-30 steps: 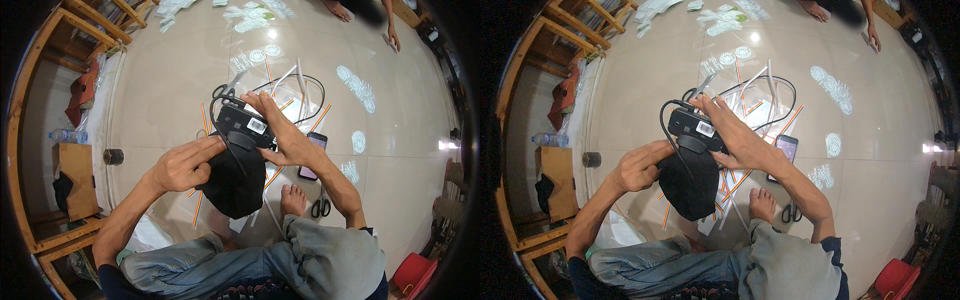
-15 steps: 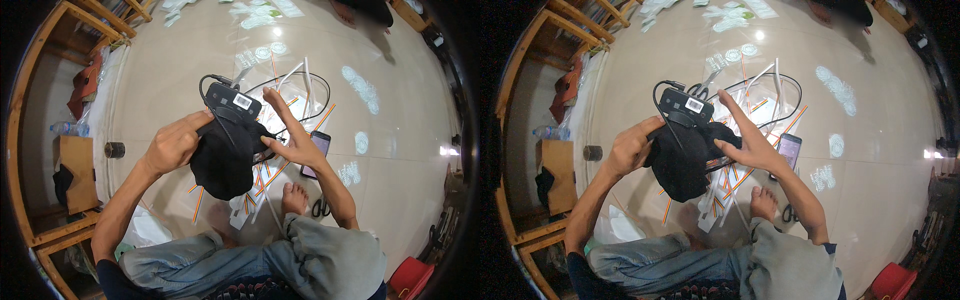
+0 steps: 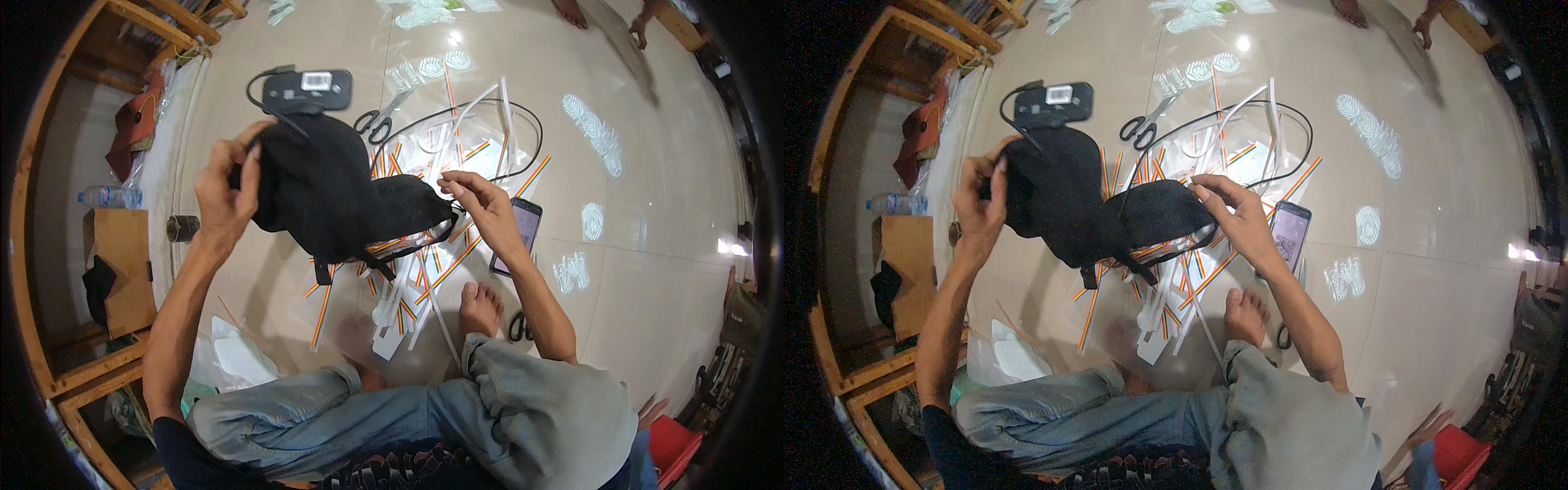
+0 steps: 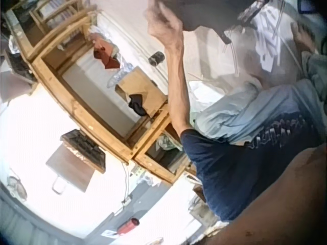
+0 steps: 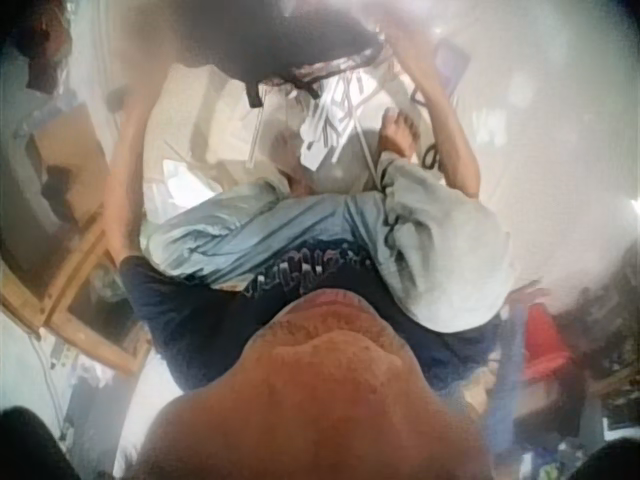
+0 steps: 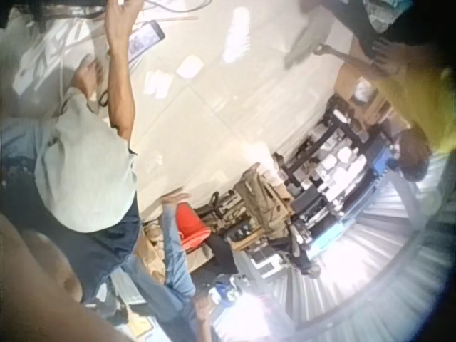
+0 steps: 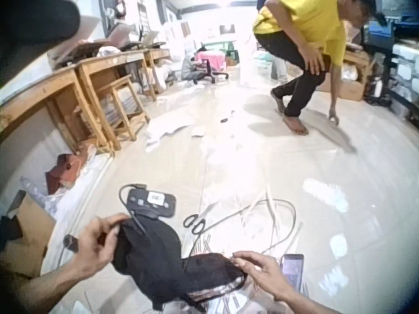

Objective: The person sits on the floor and assembles a black bag by inserting a small electronic device into a mesh pocket and adjusting the bag's structure. The person handles the bag and device with both hands while sitting cross-legged.

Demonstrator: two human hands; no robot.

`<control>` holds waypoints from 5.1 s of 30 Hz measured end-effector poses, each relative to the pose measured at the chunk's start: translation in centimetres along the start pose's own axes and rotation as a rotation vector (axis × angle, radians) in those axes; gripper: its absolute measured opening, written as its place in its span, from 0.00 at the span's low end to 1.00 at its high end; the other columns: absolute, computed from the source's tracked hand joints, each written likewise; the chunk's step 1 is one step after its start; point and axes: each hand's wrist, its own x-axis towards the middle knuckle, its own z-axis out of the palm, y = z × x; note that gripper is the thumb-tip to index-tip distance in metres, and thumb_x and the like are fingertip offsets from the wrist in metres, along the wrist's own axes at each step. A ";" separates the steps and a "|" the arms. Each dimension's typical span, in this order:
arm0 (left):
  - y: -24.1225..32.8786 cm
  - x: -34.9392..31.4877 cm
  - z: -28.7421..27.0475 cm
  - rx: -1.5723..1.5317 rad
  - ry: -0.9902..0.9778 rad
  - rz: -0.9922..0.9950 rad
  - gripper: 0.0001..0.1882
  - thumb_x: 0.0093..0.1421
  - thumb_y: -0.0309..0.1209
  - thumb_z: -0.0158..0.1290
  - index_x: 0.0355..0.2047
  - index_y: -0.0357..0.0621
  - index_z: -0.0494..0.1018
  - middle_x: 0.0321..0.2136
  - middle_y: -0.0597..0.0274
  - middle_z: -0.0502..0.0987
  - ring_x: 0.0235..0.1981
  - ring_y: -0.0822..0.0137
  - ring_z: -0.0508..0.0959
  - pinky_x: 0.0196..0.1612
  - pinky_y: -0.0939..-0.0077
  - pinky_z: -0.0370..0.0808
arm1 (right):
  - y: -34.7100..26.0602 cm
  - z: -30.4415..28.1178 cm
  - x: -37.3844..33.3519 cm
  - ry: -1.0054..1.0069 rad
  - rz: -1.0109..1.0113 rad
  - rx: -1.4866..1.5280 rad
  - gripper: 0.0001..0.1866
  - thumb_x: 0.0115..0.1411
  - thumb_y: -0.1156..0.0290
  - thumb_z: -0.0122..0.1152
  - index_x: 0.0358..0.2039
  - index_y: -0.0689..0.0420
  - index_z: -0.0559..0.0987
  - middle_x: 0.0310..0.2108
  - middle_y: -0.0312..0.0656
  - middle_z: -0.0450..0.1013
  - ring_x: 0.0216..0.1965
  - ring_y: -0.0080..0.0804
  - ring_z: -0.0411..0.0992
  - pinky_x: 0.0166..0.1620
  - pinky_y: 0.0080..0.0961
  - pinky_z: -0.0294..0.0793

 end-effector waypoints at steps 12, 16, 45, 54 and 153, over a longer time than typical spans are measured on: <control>-3.0 1.1 -2.8 0.085 0.200 -0.113 0.11 0.70 0.24 0.55 0.34 0.38 0.64 0.25 0.71 0.65 0.28 0.82 0.65 0.26 0.87 0.61 | 7.1 -1.9 -1.8 0.096 0.120 -0.095 0.17 0.70 0.64 0.59 0.51 0.64 0.81 0.43 0.42 0.82 0.46 0.27 0.78 0.53 0.24 0.74; -3.0 1.1 -3.1 0.115 0.185 -0.121 0.11 0.70 0.24 0.55 0.34 0.38 0.64 0.26 0.71 0.65 0.28 0.82 0.65 0.26 0.87 0.62 | 7.4 -2.0 -1.9 0.092 0.130 -0.091 0.17 0.71 0.64 0.59 0.51 0.64 0.81 0.43 0.42 0.82 0.46 0.26 0.78 0.53 0.24 0.74; 3.0 -0.2 1.7 -0.076 -0.259 0.395 0.13 0.53 0.10 0.57 0.35 0.35 0.68 0.49 0.42 0.81 0.48 0.46 0.84 0.45 0.64 0.83 | -2.5 3.7 0.8 0.095 -0.132 0.127 0.22 0.72 0.58 0.59 0.56 0.62 0.78 0.34 0.37 0.77 0.32 0.19 0.72 0.35 0.19 0.73; 4.7 -0.9 2.9 -0.160 -0.334 0.335 0.14 0.54 0.11 0.58 0.29 0.39 0.63 0.47 0.40 0.81 0.50 0.43 0.83 0.48 0.59 0.83 | -3.5 5.0 0.9 0.085 -0.061 0.125 0.19 0.69 0.62 0.64 0.51 0.63 0.78 0.26 0.33 0.73 0.24 0.16 0.69 0.28 0.17 0.67; 2.0 1.1 -0.6 -0.019 -0.311 0.262 0.10 0.61 0.10 0.53 0.32 0.35 0.66 0.52 0.44 0.81 0.49 0.55 0.84 0.47 0.72 0.80 | 8.2 4.9 -12.7 -0.047 0.375 -0.331 0.27 0.75 0.48 0.44 0.30 0.57 0.78 0.24 0.45 0.74 0.25 0.39 0.67 0.37 0.36 0.67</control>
